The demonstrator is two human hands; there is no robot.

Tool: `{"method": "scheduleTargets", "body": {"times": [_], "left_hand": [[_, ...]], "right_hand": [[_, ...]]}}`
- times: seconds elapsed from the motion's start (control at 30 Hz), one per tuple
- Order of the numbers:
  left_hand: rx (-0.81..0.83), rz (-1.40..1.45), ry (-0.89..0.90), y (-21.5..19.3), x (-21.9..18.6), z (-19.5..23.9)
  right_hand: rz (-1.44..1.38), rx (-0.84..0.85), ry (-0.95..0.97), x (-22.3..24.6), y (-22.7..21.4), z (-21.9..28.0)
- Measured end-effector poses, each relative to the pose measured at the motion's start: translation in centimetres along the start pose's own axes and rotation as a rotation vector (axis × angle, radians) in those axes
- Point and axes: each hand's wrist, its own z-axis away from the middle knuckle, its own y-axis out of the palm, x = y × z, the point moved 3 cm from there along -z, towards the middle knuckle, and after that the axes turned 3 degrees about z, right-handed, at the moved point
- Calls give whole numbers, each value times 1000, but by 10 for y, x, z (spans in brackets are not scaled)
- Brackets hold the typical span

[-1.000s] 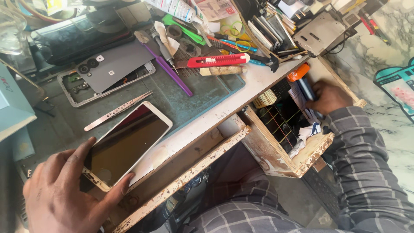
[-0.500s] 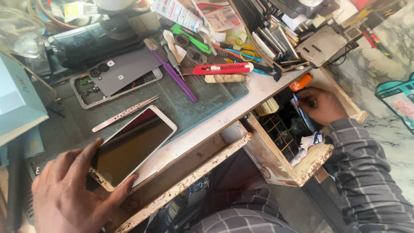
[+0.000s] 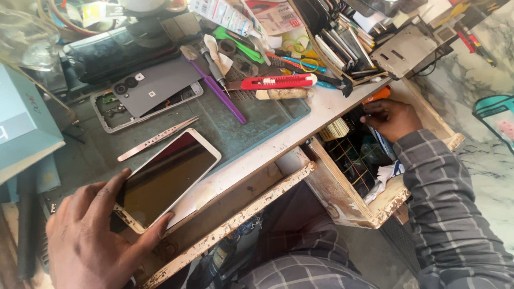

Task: The person uses a small tool to clean or adjust components on a disassembled smartphone, then closes the device and inspects it. They later open a drawer to retrieve another phone and begin disassembling it with a screwdriver.

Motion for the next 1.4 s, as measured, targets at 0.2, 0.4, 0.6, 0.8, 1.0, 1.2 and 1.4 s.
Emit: {"method": "scheduleTargets", "body": {"times": [0.2,0.4,0.6,0.8,1.0,1.2,1.4], "left_hand": [[15,1,-7,-1,-1,-1],[-20,-14,-1,-4,-6,-1],[-37,-32,-10,-5,-7,1],[-58,-11,1,-5,-8,1],[-29,-4,-22,-3,-6,2],[-36,-9,-47,-5,-4,4],[-83,234,-144,-16,-9,7]], "right_hand": [[116,23,56,-1,3,-3],[50,46,172,-2,7,-4],[-433,30,358,-30,-4,-8],[-673,-27,421,-53,-18,-3],[-764,-119,390,-55,-26,9],[-987,-59,209,-21,-31,40],[-967,-22,-106,88,-49,65]]}}
